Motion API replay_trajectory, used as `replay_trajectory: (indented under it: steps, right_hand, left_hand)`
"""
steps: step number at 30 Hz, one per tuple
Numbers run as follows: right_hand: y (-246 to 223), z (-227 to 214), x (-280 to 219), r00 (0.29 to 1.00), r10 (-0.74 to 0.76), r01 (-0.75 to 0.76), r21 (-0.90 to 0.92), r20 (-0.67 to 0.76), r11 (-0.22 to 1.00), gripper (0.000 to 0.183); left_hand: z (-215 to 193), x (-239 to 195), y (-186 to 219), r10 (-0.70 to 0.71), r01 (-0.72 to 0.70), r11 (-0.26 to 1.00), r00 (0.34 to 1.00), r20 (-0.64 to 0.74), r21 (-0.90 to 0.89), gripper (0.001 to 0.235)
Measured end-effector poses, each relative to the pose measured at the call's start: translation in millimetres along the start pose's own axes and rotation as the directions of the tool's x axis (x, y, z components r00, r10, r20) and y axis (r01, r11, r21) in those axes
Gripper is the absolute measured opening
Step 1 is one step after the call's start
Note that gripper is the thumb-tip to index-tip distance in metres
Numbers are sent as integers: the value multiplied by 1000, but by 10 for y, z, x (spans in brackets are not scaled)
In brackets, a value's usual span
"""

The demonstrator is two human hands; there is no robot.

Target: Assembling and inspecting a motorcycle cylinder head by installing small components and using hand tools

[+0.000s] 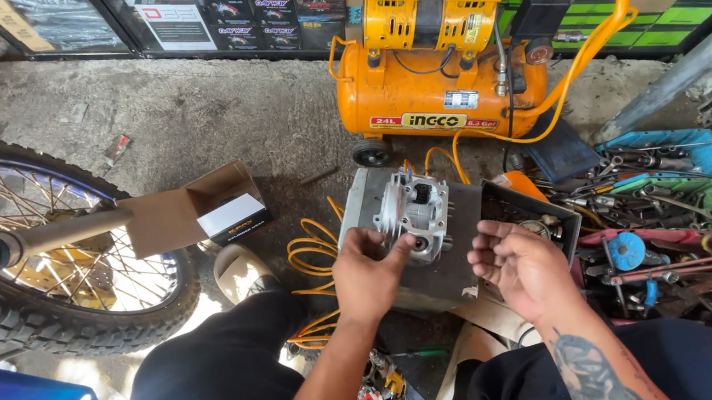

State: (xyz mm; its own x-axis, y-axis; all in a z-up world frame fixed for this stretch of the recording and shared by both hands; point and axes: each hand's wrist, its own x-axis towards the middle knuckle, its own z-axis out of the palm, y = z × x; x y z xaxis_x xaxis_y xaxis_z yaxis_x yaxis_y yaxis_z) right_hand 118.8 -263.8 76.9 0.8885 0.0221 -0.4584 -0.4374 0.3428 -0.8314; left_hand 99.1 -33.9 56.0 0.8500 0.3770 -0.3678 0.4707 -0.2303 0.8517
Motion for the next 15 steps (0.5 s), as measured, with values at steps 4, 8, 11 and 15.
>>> replay_trajectory:
  steps: [4, 8, 11, 15]
  right_hand:
    - [-34, 55, -109, 994, 95, -101, 130, 55, 986, 34]
    - [94, 145, -260, 942, 248, -297, 220, 226, 929, 36]
    - [-14, 327, -369, 917, 313, -374, 258, 247, 891, 38]
    - [2, 303, -361, 900, 272, -381, 312, 340, 870, 54]
  left_hand:
    - [-110, -61, -31, 141, -174, 930, 982, -123, -324, 25]
    - [-357, -525, 357, 458, -476, 869, 877, -145, -135, 15]
    - [-425, -811, 610, 777, -765, 630, 620, -110, 136, 23]
    - [-361, -914, 631, 851, -833, 518, 524, -22, 196, 20]
